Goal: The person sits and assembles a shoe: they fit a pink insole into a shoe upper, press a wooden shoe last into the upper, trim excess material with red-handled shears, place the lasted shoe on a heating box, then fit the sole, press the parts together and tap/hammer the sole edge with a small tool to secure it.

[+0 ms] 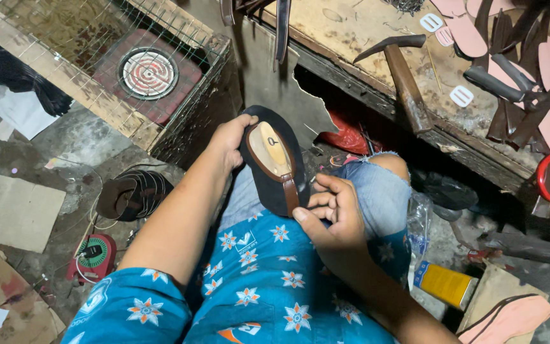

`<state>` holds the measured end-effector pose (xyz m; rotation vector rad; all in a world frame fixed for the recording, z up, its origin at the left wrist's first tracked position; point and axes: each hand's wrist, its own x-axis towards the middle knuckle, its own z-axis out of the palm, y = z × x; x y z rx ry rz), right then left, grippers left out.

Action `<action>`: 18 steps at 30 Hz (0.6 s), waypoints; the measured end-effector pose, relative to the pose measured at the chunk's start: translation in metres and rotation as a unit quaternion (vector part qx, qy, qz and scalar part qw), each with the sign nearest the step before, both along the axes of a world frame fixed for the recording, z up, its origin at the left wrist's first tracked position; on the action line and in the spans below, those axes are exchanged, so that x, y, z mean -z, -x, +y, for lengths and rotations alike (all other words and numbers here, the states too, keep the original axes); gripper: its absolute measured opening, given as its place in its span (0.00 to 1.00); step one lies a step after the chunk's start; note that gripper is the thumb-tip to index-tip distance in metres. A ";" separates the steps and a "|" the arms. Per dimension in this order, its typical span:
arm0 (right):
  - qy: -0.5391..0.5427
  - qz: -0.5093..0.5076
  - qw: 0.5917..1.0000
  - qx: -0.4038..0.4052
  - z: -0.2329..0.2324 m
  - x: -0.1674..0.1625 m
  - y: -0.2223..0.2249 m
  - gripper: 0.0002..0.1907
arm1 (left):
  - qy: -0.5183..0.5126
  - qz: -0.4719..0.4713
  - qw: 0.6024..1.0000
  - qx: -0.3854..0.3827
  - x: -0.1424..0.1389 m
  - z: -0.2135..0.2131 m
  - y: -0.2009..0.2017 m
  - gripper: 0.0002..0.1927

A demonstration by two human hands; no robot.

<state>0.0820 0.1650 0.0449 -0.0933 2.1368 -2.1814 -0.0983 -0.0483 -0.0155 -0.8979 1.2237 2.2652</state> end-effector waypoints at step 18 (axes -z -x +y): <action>0.317 -0.319 0.893 0.011 0.006 0.051 0.027 0.06 | 0.076 0.076 0.994 0.010 0.011 0.004 -0.011 0.11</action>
